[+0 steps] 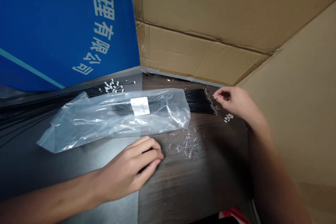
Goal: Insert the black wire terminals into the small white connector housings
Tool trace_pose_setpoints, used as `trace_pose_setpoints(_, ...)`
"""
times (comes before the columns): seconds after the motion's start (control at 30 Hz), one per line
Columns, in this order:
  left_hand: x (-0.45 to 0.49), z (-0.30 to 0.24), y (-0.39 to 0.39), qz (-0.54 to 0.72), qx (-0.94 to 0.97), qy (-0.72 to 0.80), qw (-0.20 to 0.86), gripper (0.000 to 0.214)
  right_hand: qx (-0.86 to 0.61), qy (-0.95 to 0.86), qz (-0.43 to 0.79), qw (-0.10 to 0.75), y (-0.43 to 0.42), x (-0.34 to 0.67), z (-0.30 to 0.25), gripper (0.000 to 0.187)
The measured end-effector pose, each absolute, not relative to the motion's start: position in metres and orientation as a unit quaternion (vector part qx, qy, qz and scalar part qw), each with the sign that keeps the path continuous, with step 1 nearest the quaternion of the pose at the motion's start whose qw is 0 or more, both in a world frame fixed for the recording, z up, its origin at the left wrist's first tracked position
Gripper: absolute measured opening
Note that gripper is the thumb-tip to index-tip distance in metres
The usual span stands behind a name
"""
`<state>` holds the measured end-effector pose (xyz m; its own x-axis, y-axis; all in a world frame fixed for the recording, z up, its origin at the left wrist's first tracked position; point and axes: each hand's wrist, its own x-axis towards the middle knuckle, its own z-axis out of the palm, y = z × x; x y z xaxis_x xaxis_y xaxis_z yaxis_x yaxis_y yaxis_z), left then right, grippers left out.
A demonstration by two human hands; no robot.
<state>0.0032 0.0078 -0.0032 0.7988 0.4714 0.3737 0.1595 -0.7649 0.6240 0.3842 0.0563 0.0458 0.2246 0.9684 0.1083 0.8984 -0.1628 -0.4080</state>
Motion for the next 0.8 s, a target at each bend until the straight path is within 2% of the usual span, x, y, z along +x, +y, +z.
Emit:
trace_pose_setpoints(0.27,0.002,-0.004,0.007,0.26,0.903,0.171,0.296,0.024,-0.763,-0.573,0.155,0.255,0.056,0.39,0.046,0.012)
trace_pose_setpoints(0.47,0.003,-0.004,0.008,0.257,0.904,0.173,0.294,0.024,-0.794,-0.513,0.14,0.293,0.058,0.396,0.047,0.008)
trace_pose_setpoints(0.6,0.003,-0.004,0.007,0.256,0.905,0.173,0.294,0.025,-0.817,-0.46,0.122,0.326,0.059,0.401,0.044,0.019)
trace_pose_setpoints(0.8,0.003,-0.003,0.008,0.26,0.904,0.173,0.292,0.023,-0.787,-0.421,0.092,0.442,0.061,0.41,0.034,0.02)
